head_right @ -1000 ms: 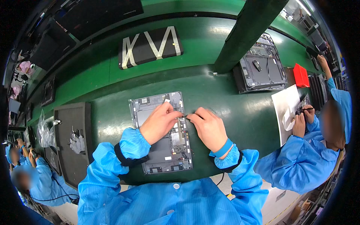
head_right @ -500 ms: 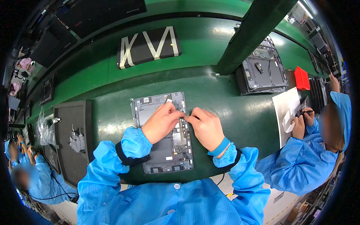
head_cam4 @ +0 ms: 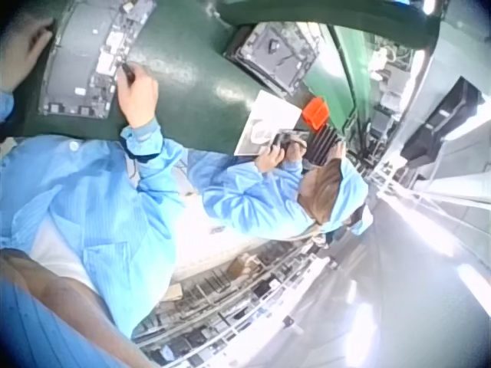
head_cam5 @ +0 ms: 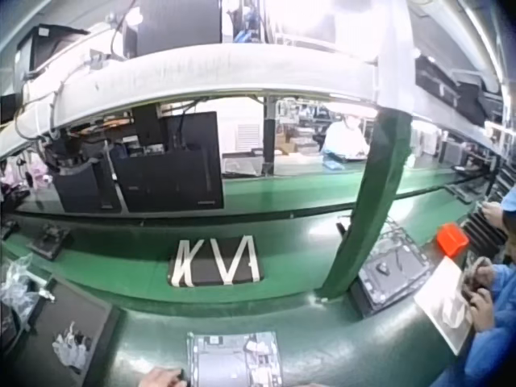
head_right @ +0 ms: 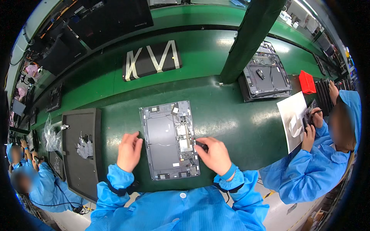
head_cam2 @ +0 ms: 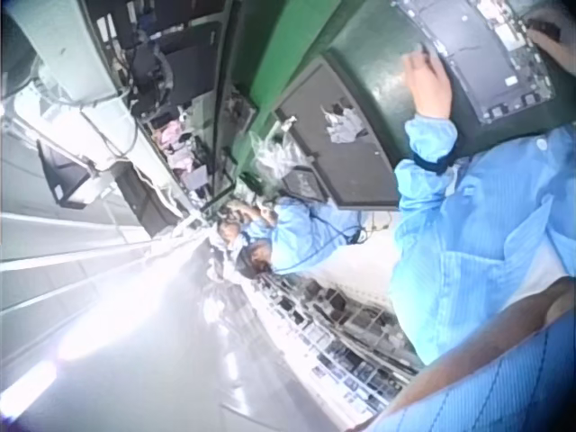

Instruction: Assembling the internal components and connecting cables of a tablet or portable computer on a factory production line.

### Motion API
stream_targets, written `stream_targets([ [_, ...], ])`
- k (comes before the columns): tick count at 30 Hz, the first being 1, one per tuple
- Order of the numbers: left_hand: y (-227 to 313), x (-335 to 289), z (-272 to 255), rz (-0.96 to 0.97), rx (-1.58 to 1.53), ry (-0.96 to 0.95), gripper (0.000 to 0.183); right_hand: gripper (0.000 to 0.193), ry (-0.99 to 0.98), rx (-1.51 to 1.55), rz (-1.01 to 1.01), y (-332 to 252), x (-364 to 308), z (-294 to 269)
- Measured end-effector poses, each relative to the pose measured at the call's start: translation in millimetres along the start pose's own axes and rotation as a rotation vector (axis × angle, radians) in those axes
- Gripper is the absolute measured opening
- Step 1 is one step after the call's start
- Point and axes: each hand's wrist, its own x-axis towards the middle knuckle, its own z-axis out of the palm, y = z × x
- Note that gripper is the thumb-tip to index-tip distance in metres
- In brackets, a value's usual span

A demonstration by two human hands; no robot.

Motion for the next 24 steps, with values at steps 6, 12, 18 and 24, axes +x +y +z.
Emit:
stream_targets([
  [6,19.8,0.6,15.2,-0.102,-0.255,0.072,0.036,0.024,0.045,0.125,0.079,-1.6,-0.3,9.3],
  [12,3.7,52.8,-12.5,-0.400,-0.780,-0.482,0.020,0.023,-0.001,0.517,0.202,11.1,2.6,11.3],
  [18,-8.8,112.4,-37.2,-0.370,-0.970,-0.166,0.019,0.018,0.340,0.757,0.331,32.4,-17.0,-0.8],
  [24,-23.0,193.4,-12.7,-0.357,-1.311,0.159,0.022,0.013,0.394,0.129,-0.006,28.0,-26.5,7.5],
])
